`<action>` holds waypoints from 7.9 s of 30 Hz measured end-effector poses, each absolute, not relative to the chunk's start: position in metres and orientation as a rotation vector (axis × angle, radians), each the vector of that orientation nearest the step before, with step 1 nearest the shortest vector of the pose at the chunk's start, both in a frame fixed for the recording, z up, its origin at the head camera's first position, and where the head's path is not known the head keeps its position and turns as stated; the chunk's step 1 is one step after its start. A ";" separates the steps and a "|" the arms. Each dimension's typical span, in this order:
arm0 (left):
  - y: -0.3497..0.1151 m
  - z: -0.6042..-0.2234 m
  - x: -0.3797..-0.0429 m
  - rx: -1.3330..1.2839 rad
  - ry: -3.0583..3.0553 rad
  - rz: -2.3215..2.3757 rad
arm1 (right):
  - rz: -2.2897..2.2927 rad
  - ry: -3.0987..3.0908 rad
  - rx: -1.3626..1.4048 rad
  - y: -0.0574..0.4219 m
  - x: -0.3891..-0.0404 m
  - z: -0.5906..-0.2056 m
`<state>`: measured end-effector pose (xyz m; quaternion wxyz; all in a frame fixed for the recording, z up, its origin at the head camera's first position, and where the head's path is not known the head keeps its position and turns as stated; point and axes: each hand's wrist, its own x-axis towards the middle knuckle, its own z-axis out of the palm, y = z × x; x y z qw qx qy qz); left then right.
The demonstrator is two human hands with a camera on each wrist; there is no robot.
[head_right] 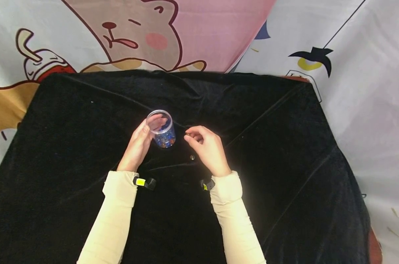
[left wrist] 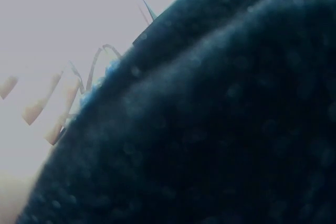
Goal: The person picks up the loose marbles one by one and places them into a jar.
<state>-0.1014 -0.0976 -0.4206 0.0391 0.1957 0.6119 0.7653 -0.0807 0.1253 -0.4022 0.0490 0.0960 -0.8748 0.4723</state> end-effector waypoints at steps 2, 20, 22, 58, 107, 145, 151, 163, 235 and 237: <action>-0.098 -0.421 -0.101 0.594 1.879 2.346 | 1.468 -2.632 0.291 0.123 -0.081 -0.401; -0.098 -0.421 -0.102 0.602 1.828 2.379 | 1.572 -2.423 0.340 0.084 -0.071 -0.344; -0.098 -0.421 -0.102 0.598 1.823 2.384 | 1.604 -2.380 0.365 0.080 -0.073 -0.343; -0.101 -0.422 -0.100 0.524 1.851 2.359 | 1.876 -2.332 0.430 0.057 -0.084 -0.355; -0.101 -0.421 -0.102 0.579 1.877 2.355 | 1.852 -2.397 0.304 0.077 -0.080 -0.356; -0.100 -0.420 -0.101 0.587 1.913 2.306 | 1.518 -3.055 0.321 0.136 -0.087 -0.405; -0.101 -0.420 -0.101 0.580 1.906 2.308 | 1.470 -3.113 0.393 0.140 -0.085 -0.407; -0.102 -0.419 -0.101 0.569 1.879 2.325 | 1.345 -3.212 0.483 0.136 -0.084 -0.410; -0.099 -0.421 -0.102 0.585 1.875 2.349 | 1.768 -2.307 0.251 0.096 -0.084 -0.388; -0.099 -0.421 -0.102 0.585 1.862 2.358 | 1.757 -2.286 0.277 0.093 -0.087 -0.390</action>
